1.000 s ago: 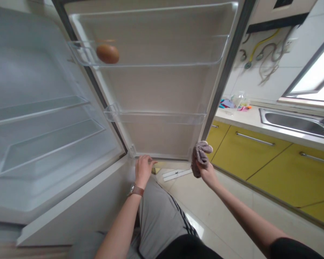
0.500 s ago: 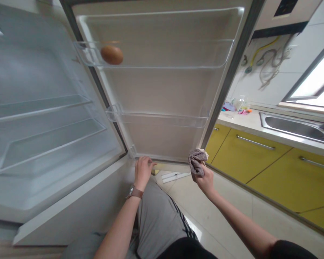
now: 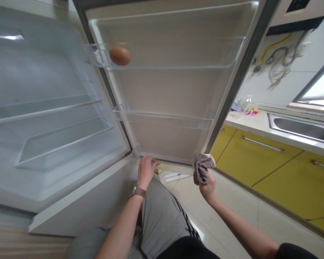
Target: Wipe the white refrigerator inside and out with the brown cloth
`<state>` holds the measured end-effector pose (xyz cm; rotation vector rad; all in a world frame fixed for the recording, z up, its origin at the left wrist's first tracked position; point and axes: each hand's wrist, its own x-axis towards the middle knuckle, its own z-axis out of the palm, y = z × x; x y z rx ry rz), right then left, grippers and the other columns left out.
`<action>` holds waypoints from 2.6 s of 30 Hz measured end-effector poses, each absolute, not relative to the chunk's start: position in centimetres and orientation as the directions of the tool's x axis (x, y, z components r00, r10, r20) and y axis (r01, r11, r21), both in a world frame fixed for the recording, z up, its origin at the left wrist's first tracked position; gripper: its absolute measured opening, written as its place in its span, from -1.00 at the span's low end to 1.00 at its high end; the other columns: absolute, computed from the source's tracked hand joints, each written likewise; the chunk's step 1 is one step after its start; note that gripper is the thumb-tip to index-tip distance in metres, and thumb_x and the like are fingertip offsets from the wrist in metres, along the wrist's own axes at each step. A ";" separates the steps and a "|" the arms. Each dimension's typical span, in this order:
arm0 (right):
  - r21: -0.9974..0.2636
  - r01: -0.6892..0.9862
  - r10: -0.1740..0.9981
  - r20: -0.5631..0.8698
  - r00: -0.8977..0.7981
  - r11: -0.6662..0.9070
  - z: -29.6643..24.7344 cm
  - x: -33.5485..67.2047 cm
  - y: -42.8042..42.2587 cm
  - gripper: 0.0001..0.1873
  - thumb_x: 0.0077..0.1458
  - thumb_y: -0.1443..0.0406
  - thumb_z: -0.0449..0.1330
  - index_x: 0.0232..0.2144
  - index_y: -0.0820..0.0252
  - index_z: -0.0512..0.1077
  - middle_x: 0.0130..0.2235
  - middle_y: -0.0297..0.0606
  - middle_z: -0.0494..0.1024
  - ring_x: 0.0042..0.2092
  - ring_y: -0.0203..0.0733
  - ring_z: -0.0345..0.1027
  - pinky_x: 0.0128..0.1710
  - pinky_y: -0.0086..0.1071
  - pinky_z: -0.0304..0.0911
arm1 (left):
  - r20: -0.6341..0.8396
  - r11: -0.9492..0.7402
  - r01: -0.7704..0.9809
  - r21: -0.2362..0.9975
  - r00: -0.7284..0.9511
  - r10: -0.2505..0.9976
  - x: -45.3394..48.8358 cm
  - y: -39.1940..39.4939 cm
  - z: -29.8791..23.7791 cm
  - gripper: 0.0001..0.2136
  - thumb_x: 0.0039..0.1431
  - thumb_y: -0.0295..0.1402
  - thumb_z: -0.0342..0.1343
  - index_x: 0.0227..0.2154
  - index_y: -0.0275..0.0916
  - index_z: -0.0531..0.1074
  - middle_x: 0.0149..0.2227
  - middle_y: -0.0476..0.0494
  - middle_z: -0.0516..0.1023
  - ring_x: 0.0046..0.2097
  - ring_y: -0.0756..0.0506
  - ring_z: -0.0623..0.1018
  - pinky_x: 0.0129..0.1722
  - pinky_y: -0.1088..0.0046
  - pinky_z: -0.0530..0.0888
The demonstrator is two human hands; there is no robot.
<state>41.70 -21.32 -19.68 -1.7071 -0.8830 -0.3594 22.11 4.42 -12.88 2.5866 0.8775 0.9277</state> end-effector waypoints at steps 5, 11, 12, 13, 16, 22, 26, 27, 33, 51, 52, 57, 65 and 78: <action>-0.651 0.755 0.377 0.681 0.627 -0.079 -20.1 42.1 -21.3 -0.73 0.13 0.26 0.14 -0.18 0.18 0.58 -0.19 -0.13 0.67 -0.19 -0.10 0.56 -0.17 -0.39 0.38 | 0.485 -0.781 0.462 0.421 0.613 0.624 22.2 4.4 -12.8 -0.83 0.34 -0.35 0.15 -0.42 -0.19 0.46 -0.28 -0.13 0.59 -0.12 -0.21 0.50 -0.09 0.26 0.38; -0.575 0.814 0.358 0.744 0.564 -0.088 -20.3 42.3 -21.3 -0.77 0.20 0.27 0.11 -0.21 0.20 0.55 -0.30 -0.20 0.64 -0.34 -0.21 0.50 -0.30 -0.45 0.33 | 0.487 -0.783 0.464 0.414 0.613 0.621 22.2 4.2 -12.8 -0.82 0.34 -0.35 0.15 -0.41 -0.20 0.47 -0.27 -0.13 0.59 -0.11 -0.21 0.51 -0.07 0.25 0.37; -0.565 0.820 0.358 0.750 0.555 -0.087 -20.3 42.3 -21.3 -0.77 0.20 0.28 0.11 -0.21 0.20 0.55 -0.31 -0.21 0.63 -0.35 -0.21 0.49 -0.31 -0.45 0.33 | 0.488 -0.783 0.462 0.416 0.614 0.621 22.2 4.2 -12.8 -0.83 0.34 -0.35 0.15 -0.41 -0.20 0.47 -0.27 -0.13 0.59 -0.11 -0.21 0.51 -0.08 0.25 0.37; -0.558 0.826 0.358 0.756 0.548 -0.086 -20.3 42.3 -21.3 -0.78 0.20 0.28 0.11 -0.22 0.19 0.55 -0.31 -0.21 0.63 -0.35 -0.21 0.49 -0.31 -0.45 0.33 | 0.488 -0.783 0.461 0.418 0.613 0.621 22.2 4.2 -12.8 -0.83 0.34 -0.35 0.15 -0.41 -0.20 0.47 -0.27 -0.13 0.59 -0.11 -0.21 0.51 -0.08 0.25 0.37; -0.546 0.833 0.352 0.766 0.538 -0.085 -20.3 42.4 -21.3 -0.77 0.19 0.29 0.10 -0.23 0.18 0.55 -0.30 -0.20 0.64 -0.32 -0.18 0.52 -0.30 -0.43 0.35 | 0.493 -0.784 0.456 0.421 0.611 0.620 22.1 4.1 -12.8 -0.84 0.33 -0.36 0.16 -0.41 -0.20 0.47 -0.27 -0.13 0.60 -0.12 -0.21 0.50 -0.09 0.26 0.37; -0.538 0.838 0.349 0.771 0.533 -0.093 -20.6 42.6 -21.4 -0.74 0.19 0.28 0.08 -0.20 0.19 0.55 -0.28 -0.17 0.65 -0.30 -0.16 0.54 -0.27 -0.41 0.39 | 0.504 -0.786 0.450 0.424 0.603 0.618 22.2 4.1 -12.8 -0.84 0.32 -0.39 0.17 -0.42 -0.20 0.47 -0.29 -0.13 0.60 -0.13 -0.21 0.50 -0.09 0.25 0.37; -0.532 0.841 0.359 0.769 0.529 -0.100 -20.9 42.7 -21.5 -0.74 0.20 0.27 0.09 -0.19 0.19 0.55 -0.26 -0.16 0.65 -0.25 -0.13 0.56 -0.21 -0.38 0.42 | 0.513 -0.790 0.447 0.420 0.602 0.612 22.2 4.1 -12.8 -0.84 0.32 -0.38 0.17 -0.42 -0.20 0.46 -0.29 -0.13 0.59 -0.13 -0.21 0.50 -0.10 0.25 0.37; -0.532 0.840 0.359 0.768 0.530 -0.103 -20.9 42.8 -21.5 -0.74 0.20 0.26 0.09 -0.18 0.19 0.55 -0.25 -0.15 0.65 -0.23 -0.12 0.57 -0.20 -0.37 0.42 | 0.512 -0.790 0.445 0.421 0.602 0.612 22.2 4.1 -12.8 -0.83 0.32 -0.38 0.17 -0.42 -0.20 0.46 -0.29 -0.13 0.59 -0.13 -0.21 0.50 -0.10 0.25 0.37; -0.526 0.845 0.351 0.776 0.524 -0.100 -21.2 42.8 -21.6 -0.70 0.18 0.30 0.09 -0.11 0.20 0.55 -0.18 -0.13 0.67 -0.17 -0.09 0.59 -0.16 -0.35 0.44 | 0.507 -0.786 0.444 0.429 0.602 0.617 22.1 4.1 -12.8 -0.83 0.33 -0.36 0.16 -0.41 -0.19 0.46 -0.28 -0.12 0.59 -0.12 -0.21 0.50 -0.09 0.25 0.36; -0.486 0.870 0.322 0.814 0.483 -0.076 -21.2 42.8 -21.5 -0.67 0.15 0.34 0.14 -0.06 0.22 0.57 -0.11 -0.09 0.68 -0.11 -0.06 0.61 -0.13 -0.36 0.47 | 0.492 -0.780 0.455 0.430 0.606 0.625 22.1 4.0 -12.8 -0.83 0.34 -0.34 0.16 -0.40 -0.20 0.47 -0.27 -0.15 0.59 -0.10 -0.21 0.50 -0.07 0.25 0.37; -0.488 0.870 0.321 0.814 0.484 -0.074 -21.3 42.8 -21.5 -0.66 0.15 0.34 0.14 -0.05 0.22 0.57 -0.10 -0.09 0.67 -0.10 -0.05 0.61 -0.12 -0.35 0.47 | 0.489 -0.779 0.456 0.430 0.608 0.626 22.1 4.0 -12.8 -0.83 0.34 -0.34 0.16 -0.40 -0.20 0.46 -0.27 -0.15 0.59 -0.10 -0.21 0.50 -0.07 0.25 0.37; -0.513 0.852 0.332 0.790 0.516 -0.104 -21.7 42.9 -21.6 -0.63 0.16 0.29 0.12 -0.03 0.23 0.56 -0.08 -0.06 0.67 -0.07 -0.02 0.61 -0.09 -0.31 0.48 | 0.486 -0.777 0.462 0.427 0.607 0.629 22.0 4.0 -12.8 -0.83 0.35 -0.34 0.15 -0.40 -0.20 0.46 -0.27 -0.14 0.58 -0.11 -0.21 0.50 -0.07 0.25 0.37; -0.542 0.831 0.346 0.761 0.549 -0.126 -22.0 43.0 -21.7 -0.63 0.16 0.26 0.09 -0.06 0.20 0.56 -0.11 -0.07 0.67 -0.09 -0.03 0.61 -0.12 -0.30 0.48 | 0.497 -0.780 0.450 0.434 0.602 0.624 22.1 4.0 -12.9 -0.84 0.32 -0.35 0.18 -0.40 -0.20 0.46 -0.28 -0.13 0.58 -0.12 -0.21 0.49 -0.07 0.25 0.37; -0.530 0.836 0.325 0.773 0.545 -0.140 -21.9 43.1 -21.6 -0.59 0.10 0.28 0.11 -0.03 0.22 0.55 -0.10 -0.06 0.68 -0.09 0.00 0.61 -0.10 -0.28 0.48 | 0.485 -0.776 0.450 0.443 0.607 0.629 22.1 3.8 -12.5 -0.84 0.34 -0.36 0.16 -0.40 -0.20 0.46 -0.28 -0.14 0.57 -0.10 -0.20 0.51 -0.05 0.25 0.38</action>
